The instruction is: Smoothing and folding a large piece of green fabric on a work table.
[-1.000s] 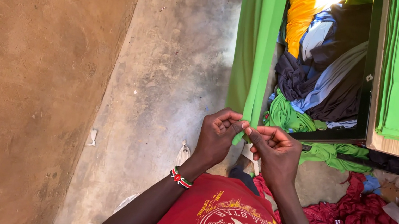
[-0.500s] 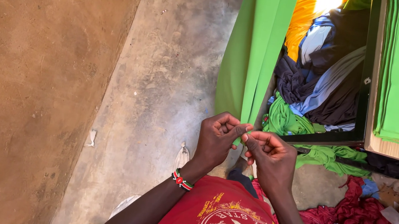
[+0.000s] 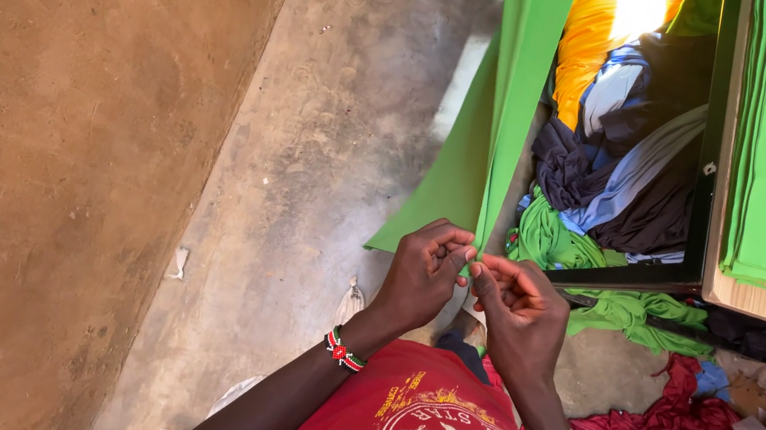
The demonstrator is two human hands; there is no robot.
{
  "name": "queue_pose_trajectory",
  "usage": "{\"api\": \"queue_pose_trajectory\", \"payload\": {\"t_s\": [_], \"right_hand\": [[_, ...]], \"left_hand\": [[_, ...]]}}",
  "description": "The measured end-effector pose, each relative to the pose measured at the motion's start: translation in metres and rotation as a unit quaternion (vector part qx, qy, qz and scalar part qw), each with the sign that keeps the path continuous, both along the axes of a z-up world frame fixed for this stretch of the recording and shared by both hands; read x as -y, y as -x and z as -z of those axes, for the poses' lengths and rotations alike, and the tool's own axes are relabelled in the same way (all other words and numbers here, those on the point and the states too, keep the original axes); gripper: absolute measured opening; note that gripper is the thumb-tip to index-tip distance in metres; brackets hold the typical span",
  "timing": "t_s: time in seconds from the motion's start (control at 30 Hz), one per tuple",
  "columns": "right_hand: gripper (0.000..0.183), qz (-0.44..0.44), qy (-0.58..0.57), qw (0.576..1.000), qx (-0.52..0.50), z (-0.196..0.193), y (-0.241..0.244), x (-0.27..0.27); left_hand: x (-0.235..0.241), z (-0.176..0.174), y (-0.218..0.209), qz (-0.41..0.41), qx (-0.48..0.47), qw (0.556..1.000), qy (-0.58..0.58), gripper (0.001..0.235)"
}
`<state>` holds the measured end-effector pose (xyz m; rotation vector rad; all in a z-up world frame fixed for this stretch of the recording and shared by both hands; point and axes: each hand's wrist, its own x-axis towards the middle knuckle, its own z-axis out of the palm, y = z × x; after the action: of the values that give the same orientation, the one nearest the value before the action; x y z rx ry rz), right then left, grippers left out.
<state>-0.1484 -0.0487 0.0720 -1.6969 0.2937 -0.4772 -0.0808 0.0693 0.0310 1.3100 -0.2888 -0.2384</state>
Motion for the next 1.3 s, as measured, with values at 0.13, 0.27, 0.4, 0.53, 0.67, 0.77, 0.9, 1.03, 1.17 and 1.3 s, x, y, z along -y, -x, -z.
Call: {"api": "queue_pose_trajectory", "payload": {"t_s": [0.13, 0.27, 0.4, 0.53, 0.67, 0.77, 0.9, 1.03, 1.17, 1.3], "right_hand": [[0.016, -0.005, 0.027, 1.0, 0.011, 0.0, -0.001, -0.002], [0.014, -0.018, 0.061, 0.998, 0.013, -0.011, -0.006, -0.004], [0.01, -0.008, 0.2, 0.979, 0.025, -0.015, -0.009, -0.005], [0.008, -0.001, 0.235, 0.971, 0.038, -0.012, -0.009, -0.006], [0.009, 0.0, 0.258, 0.965, 0.041, -0.008, -0.01, 0.001], [0.007, -0.002, 0.283, 0.958, 0.04, -0.009, -0.013, 0.005], [0.005, -0.059, 0.28, 0.958, 0.031, -0.016, -0.022, 0.015], [0.018, -0.194, 0.043, 0.979, -0.052, -0.045, -0.041, 0.036], [0.032, -0.233, 0.214, 0.948, -0.041, -0.098, -0.075, 0.05], [0.025, -0.371, 0.373, 0.848, -0.057, -0.117, -0.106, 0.056]], "left_hand": [[-0.005, -0.006, -0.003, 0.014, 0.003, 0.999, -0.033, 0.014], [-0.002, 0.005, -0.011, 0.023, -0.035, 0.999, -0.018, 0.015], [0.001, 0.006, -0.013, 0.003, -0.048, 0.999, -0.022, 0.015], [0.007, 0.005, -0.009, -0.029, -0.044, 0.998, -0.023, 0.017], [0.013, 0.008, -0.009, -0.042, -0.052, 0.998, -0.009, 0.018], [0.016, 0.006, -0.014, -0.048, -0.073, 0.996, 0.011, 0.017], [0.019, 0.006, -0.023, -0.023, -0.145, 0.987, 0.067, 0.02], [0.01, -0.006, -0.041, 0.001, -0.085, 0.996, 0.023, 0.016], [0.008, -0.021, -0.055, -0.013, 0.075, 0.996, -0.039, 0.014], [0.004, -0.041, -0.056, -0.017, 0.202, 0.973, -0.107, 0.013]]}}
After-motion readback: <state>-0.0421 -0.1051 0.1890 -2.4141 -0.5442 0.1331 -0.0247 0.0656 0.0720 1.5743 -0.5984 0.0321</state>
